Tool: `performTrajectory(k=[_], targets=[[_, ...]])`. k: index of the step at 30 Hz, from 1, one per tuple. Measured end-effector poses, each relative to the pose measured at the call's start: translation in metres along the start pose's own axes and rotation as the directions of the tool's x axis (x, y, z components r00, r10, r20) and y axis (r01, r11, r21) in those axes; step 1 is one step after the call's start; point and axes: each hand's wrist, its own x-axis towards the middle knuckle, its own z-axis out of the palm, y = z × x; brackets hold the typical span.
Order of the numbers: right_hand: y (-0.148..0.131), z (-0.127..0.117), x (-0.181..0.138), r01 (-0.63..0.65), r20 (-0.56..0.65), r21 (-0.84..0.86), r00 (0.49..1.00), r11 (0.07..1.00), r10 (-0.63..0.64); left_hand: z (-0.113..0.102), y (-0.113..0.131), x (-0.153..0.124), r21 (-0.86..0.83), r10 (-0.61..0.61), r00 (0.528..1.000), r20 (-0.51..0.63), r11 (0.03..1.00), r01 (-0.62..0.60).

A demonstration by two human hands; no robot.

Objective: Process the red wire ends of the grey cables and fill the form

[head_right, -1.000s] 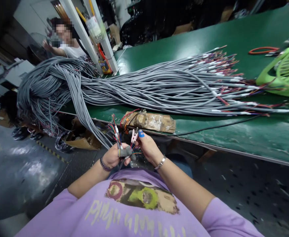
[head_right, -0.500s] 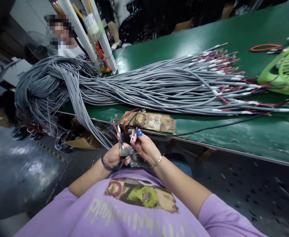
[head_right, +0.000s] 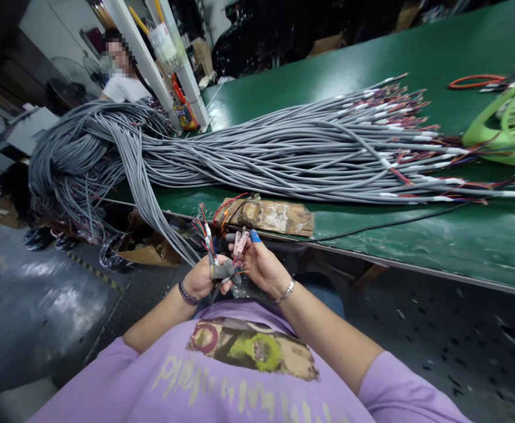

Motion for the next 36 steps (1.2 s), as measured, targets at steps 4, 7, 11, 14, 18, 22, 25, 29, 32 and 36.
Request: performTrajectory(k=[4,7,11,14,18,22,25,29,32,36], targets=[[0.0,-0.002,-0.001,0.011,0.0,0.015,1.0,1.0,-0.011,0.0,-0.001,-0.001,0.017,-0.007,1.0,0.014,1.0,0.007],[-0.001,-0.003,-0.001,0.037,0.003,-0.035,0.999,0.999,-0.037,0.001,-0.002,-0.003,0.048,-0.008,1.0,0.023,0.999,0.007],[-0.004,-0.001,-0.003,0.077,-0.005,-0.115,0.997,0.99,-0.078,0.005,-0.003,-0.008,0.064,0.009,1.0,-0.009,0.998,-0.008],[-0.005,0.003,-0.004,0.073,-0.025,-0.107,0.997,0.992,-0.076,0.008,-0.002,-0.009,0.052,0.051,0.998,-0.042,0.997,-0.049],[-0.006,0.006,-0.003,0.07,-0.076,-0.103,0.994,0.992,-0.078,0.012,-0.001,-0.008,0.058,0.084,0.991,-0.1,0.995,-0.078],[-0.01,0.005,-0.002,0.093,-0.041,-0.146,0.994,0.985,-0.1,0.015,0.0,-0.007,0.069,0.065,0.992,-0.112,0.996,-0.058],[-0.01,0.002,-0.002,0.111,0.007,-0.156,0.994,0.981,-0.112,0.014,-0.001,-0.005,0.064,0.066,0.99,-0.122,0.996,-0.058],[-0.007,0.001,-0.001,0.086,-0.024,-0.117,0.996,0.989,-0.089,0.011,-0.004,-0.002,0.044,0.067,0.993,-0.099,0.997,-0.063],[-0.003,0.001,0.002,0.077,-0.044,-0.083,0.996,0.994,-0.081,0.01,-0.006,-0.001,0.027,0.075,0.993,-0.088,0.997,-0.073],[-0.001,0.0,0.004,0.098,-0.062,-0.063,0.993,0.993,-0.102,0.01,-0.008,-0.001,-0.006,0.081,0.993,-0.09,0.997,-0.081]])
